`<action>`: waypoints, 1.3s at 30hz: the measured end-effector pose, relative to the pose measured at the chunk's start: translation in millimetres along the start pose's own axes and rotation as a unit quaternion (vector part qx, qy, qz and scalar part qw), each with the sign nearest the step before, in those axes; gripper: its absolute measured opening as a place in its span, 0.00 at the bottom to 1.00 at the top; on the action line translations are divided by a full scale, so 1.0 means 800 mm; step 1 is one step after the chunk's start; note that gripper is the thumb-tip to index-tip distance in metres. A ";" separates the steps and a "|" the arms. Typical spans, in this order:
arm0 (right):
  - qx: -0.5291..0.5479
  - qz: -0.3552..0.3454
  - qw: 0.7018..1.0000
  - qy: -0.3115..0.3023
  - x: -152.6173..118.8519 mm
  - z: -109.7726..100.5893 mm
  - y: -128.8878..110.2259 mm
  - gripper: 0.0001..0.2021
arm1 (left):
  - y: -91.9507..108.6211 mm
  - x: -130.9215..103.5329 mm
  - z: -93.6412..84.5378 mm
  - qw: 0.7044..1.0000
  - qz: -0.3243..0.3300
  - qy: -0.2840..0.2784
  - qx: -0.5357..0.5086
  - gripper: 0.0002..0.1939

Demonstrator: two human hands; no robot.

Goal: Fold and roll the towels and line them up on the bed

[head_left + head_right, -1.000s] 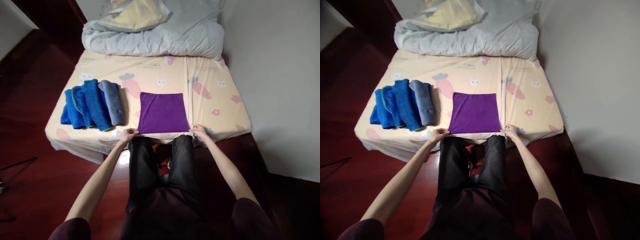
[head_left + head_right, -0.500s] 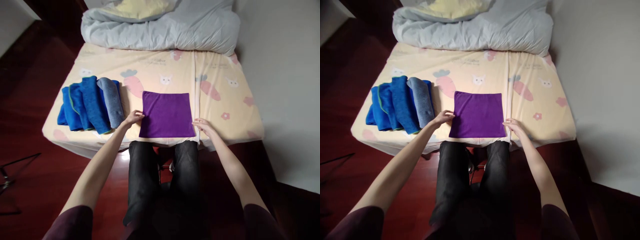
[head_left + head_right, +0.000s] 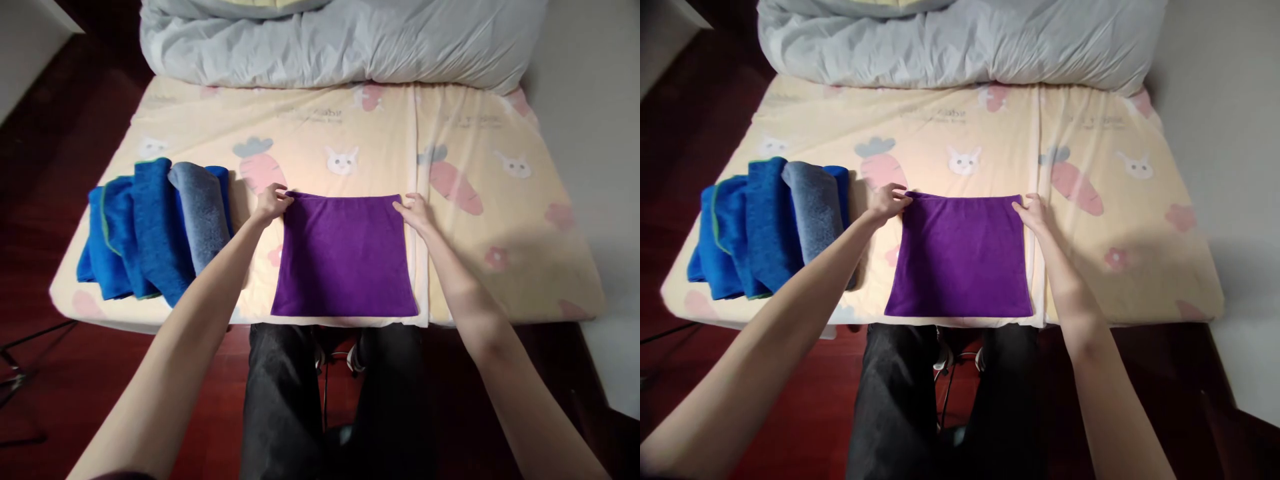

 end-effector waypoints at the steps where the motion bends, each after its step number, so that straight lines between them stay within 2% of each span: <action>1: -0.019 -0.004 1.000 0.000 0.011 0.005 -0.001 0.23 | 0.005 0.006 0.001 0.999 0.025 -0.002 0.034 0.20; 5: -0.083 -0.040 0.996 0.007 0.037 0.013 -0.011 0.11 | 0.019 0.020 -0.001 0.984 0.098 0.013 0.148 0.08; 8: -0.101 -0.057 0.992 0.042 0.046 0.007 -0.010 0.10 | 0.021 0.027 -0.006 0.979 0.105 0.050 0.166 0.08; 14: -0.120 -0.031 0.990 0.074 0.051 0.002 0.004 0.10 | 0.022 0.034 -0.004 0.978 0.101 0.093 0.157 0.12; 17: -0.176 -0.085 0.977 0.080 0.022 0.015 -0.031 0.15 | 0.032 0.018 0.002 0.974 0.104 0.120 0.164 0.14; 19: -0.221 -0.162 0.960 0.060 -0.020 0.037 -0.069 0.20 | 0.045 -0.010 0.009 0.964 0.129 0.156 0.173 0.18; 20: -0.237 -0.201 0.950 0.029 -0.047 0.054 -0.086 0.23 | 0.052 -0.029 0.016 0.957 0.152 0.170 0.180 0.20; 22: -0.251 -0.261 0.929 -0.080 -0.101 0.092 -0.103 0.27 | 0.063 -0.067 0.038 0.942 0.216 0.161 0.200 0.26; 24: -0.257 -0.286 0.904 -0.190 -0.141 0.120 -0.098 0.30 | 0.061 -0.094 0.064 0.930 0.271 0.110 0.222 0.32; 26: -0.265 -0.271 0.892 -0.245 -0.147 0.125 -0.076 0.32 | 0.046 -0.099 0.076 0.927 0.285 0.067 0.234 0.36; 28: -0.274 -0.231 0.905 -0.230 -0.118 0.110 -0.053 0.33 | 0.029 -0.083 0.071 0.936 0.259 0.055 0.231 0.39; 30: -0.277 -0.190 0.926 -0.173 -0.076 0.090 -0.038 0.34 | 0.020 -0.060 0.058 0.946 0.228 0.061 0.223 0.39; 32: -0.282 -0.173 0.935 -0.132 -0.053 0.082 -0.038 0.35 | 0.026 -0.048 0.051 0.950 0.215 0.073 0.214 0.39; 33: -0.287 -0.176 0.934 -0.124 -0.054 0.084 -0.043 0.35 | 0.033 -0.051 0.051 0.950 0.219 0.078 0.208 0.40; 34: -0.293 -0.186 0.929 -0.126 -0.064 0.089 -0.050 0.36 | 0.041 -0.060 0.053 0.949 0.229 0.081 0.201 0.40; 36: -0.303 -0.218 0.914 -0.158 -0.107 0.103 -0.062 0.37 | 0.053 -0.093 0.065 0.944 0.260 0.071 0.188 0.40; 39: -0.299 -0.244 0.889 -0.247 -0.182 0.111 -0.058 0.36 | 0.046 -0.142 0.084 0.940 0.289 0.026 0.180 0.39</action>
Point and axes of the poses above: each hand's wrist, its own x-axis towards the middle knuckle, its own z-axis out of the palm, y = z × x, the point moved 8 cm from there along x, towards the middle knuckle, and after that the axes turned 15 degrees about x, right-handed, at the moved point
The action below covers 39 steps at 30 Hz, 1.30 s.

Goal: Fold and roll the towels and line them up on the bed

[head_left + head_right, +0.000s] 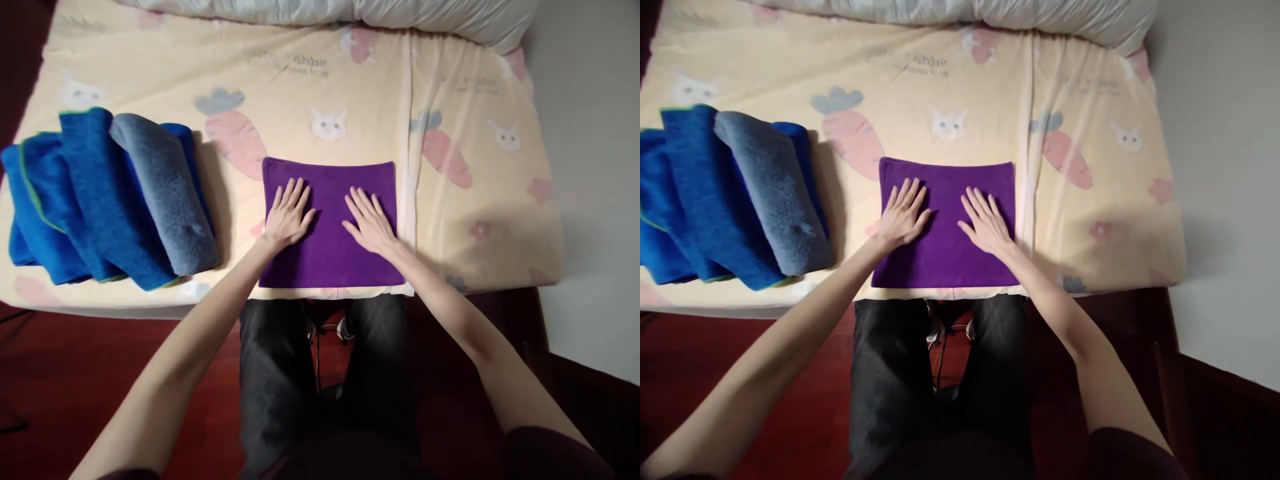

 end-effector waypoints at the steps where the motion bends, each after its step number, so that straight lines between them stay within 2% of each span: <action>1: 0.008 0.001 1.000 -0.013 -0.016 0.004 -0.001 0.36 | -0.002 -0.012 0.001 1.000 -0.009 -0.005 -0.006 0.38; 4: 0.016 0.076 0.996 0.032 -0.040 -0.009 0.030 0.35 | -0.025 -0.031 -0.006 0.997 -0.074 0.008 -0.007 0.36; 6: 0.010 0.129 0.988 0.078 -0.044 -0.023 0.045 0.34 | -0.027 -0.040 -0.014 0.994 -0.103 0.015 0.010 0.37; 7: 0.008 0.136 0.987 0.089 -0.047 -0.026 0.042 0.34 | -0.019 -0.047 -0.016 0.994 -0.104 0.016 0.019 0.37; 9: 0.008 0.104 0.991 0.089 -0.061 -0.023 0.018 0.34 | 0.008 -0.073 -0.017 0.996 -0.086 0.016 0.032 0.36; 11: 0.015 0.043 0.996 0.074 -0.091 -0.007 -0.015 0.34 | 0.040 -0.115 -0.009 0.999 -0.043 0.002 0.033 0.35; 12: 0.022 0.025 0.997 0.065 -0.110 0.002 -0.027 0.33 | 0.049 -0.138 -0.006 0.998 -0.047 0.008 0.034 0.35; 15: 0.035 0.050 0.995 0.082 -0.159 0.018 -0.036 0.32 | 0.055 -0.200 -0.001 0.996 -0.079 0.024 0.038 0.35; 17: 0.038 0.083 0.991 0.103 -0.177 0.018 -0.034 0.32 | 0.052 -0.224 -0.001 0.994 -0.095 0.029 0.037 0.35; 20: 0.042 0.128 0.981 0.140 -0.194 0.012 -0.037 0.30 | 0.046 -0.242 -0.004 0.992 -0.120 0.027 0.026 0.35; 23: 0.054 0.174 0.955 0.235 -0.227 0.000 -0.039 0.28 | 0.041 -0.259 -0.009 0.988 -0.147 0.043 0.002 0.35; 26: 0.065 0.163 0.938 0.300 -0.266 -0.001 -0.043 0.27 | 0.035 -0.282 -0.013 0.983 -0.171 0.070 -0.017 0.34; 31: 0.059 0.142 0.952 0.264 -0.299 0.008 -0.047 0.23 | 0.032 -0.302 -0.015 0.980 -0.181 0.080 -0.018 0.33; 37: 0.067 0.163 0.950 0.258 -0.309 -0.002 -0.042 0.24 | 0.025 -0.304 -0.024 0.972 -0.205 0.106 -0.030 0.26; 39: 0.074 0.150 0.954 0.250 -0.306 -0.003 -0.044 0.23 | 0.022 -0.305 -0.026 0.971 -0.213 0.106 -0.031 0.25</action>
Point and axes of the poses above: each hand's wrist, its own x-axis towards the middle knuckle, its own z-axis out of the palm, y = z × x, the point moved 8 cm from there along x, towards the middle knuckle, and after that the axes turned 15 degrees about x, right-handed, at the moved point
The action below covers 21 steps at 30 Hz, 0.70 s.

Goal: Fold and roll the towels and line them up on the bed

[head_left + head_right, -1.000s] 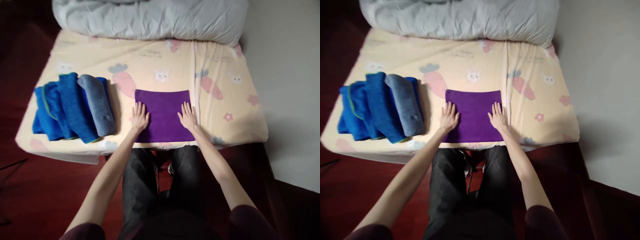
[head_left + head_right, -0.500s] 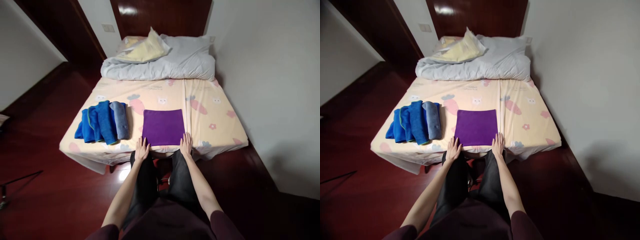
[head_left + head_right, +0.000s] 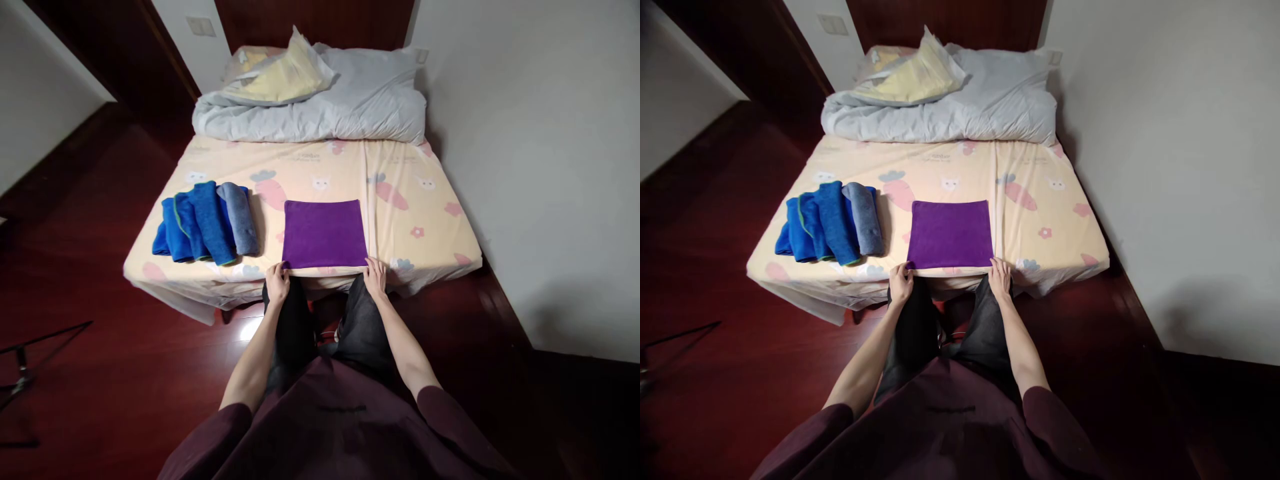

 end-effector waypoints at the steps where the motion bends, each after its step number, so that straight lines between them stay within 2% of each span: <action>1: 0.005 -0.009 1.000 -0.009 0.001 0.002 -0.002 0.23 | 0.000 0.001 -0.001 1.000 0.000 0.000 0.000 0.25; 8: 0.040 -0.033 0.998 -0.040 0.012 0.016 -0.004 0.23 | 0.007 0.007 -0.008 0.999 0.029 0.006 0.018 0.22; 13: 0.079 -0.038 0.996 -0.024 0.020 0.017 0.007 0.22 | 0.010 0.017 0.001 0.996 0.080 -0.030 0.008 0.22; 18: 0.086 -0.038 0.996 -0.013 0.021 0.023 0.022 0.21 | 0.002 0.026 0.004 0.997 0.071 -0.027 0.004 0.21; 21: 0.103 -0.053 0.993 0.014 0.023 0.023 0.029 0.21 | -0.001 0.030 0.006 0.997 0.070 -0.014 -0.011 0.20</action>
Point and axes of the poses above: each hand's wrist, its own x-axis towards the middle knuckle, its own z-axis out of the palm, y = z × x, the point moved 8 cm from there along x, towards the middle knuckle, and after that the axes turned 15 degrees about x, right-handed, at the moved point
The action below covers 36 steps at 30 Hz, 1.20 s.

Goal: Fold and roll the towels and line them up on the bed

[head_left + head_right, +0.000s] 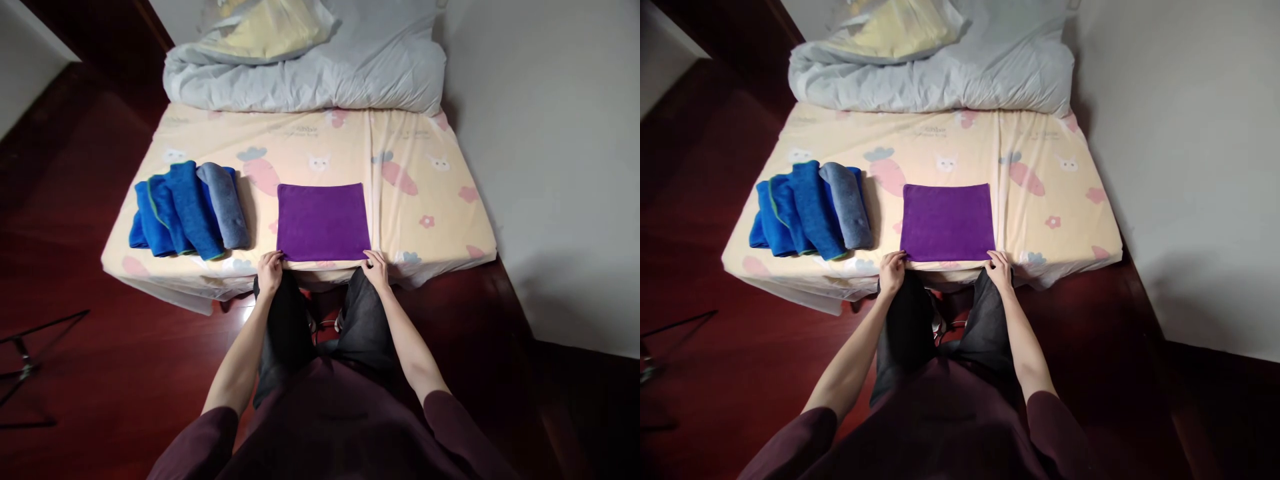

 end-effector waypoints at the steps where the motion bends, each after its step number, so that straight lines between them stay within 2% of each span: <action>1: 0.008 -0.006 1.000 0.015 0.000 -0.002 0.002 0.20 | -0.002 0.001 0.001 1.000 0.000 0.008 -0.005 0.21; 6: 0.030 -0.035 0.996 0.072 0.003 -0.010 0.006 0.17 | -0.014 0.004 0.001 0.998 0.008 0.056 -0.035 0.21; 12: 0.029 -0.058 0.994 0.090 -0.004 -0.017 0.002 0.15 | -0.013 -0.003 -0.009 0.995 0.010 0.093 -0.034 0.17; 18: 0.022 -0.057 0.994 0.094 -0.019 -0.025 0.000 0.13 | -0.021 -0.024 -0.023 0.989 -0.023 0.137 -0.050 0.15; 24: 0.054 -0.089 0.993 0.056 -0.014 -0.018 -0.012 0.15 | -0.024 -0.020 -0.017 0.991 -0.006 0.114 -0.074 0.13; 31: 0.057 -0.083 0.995 -0.002 -0.001 0.006 -0.006 0.29 | -0.016 -0.010 -0.004 0.989 0.054 0.057 -0.125 0.24; 36: 0.057 -0.067 0.996 0.023 0.007 0.006 -0.001 0.25 | -0.024 -0.005 0.002 0.989 0.035 0.055 -0.130 0.27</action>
Point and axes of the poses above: each hand's wrist, its own x-axis towards the middle knuckle, its own z-axis out of the palm, y = z × x, the point moved 8 cm from there along x, towards the middle knuckle, and after that the axes turned 15 degrees about x, right-handed, at the moved point
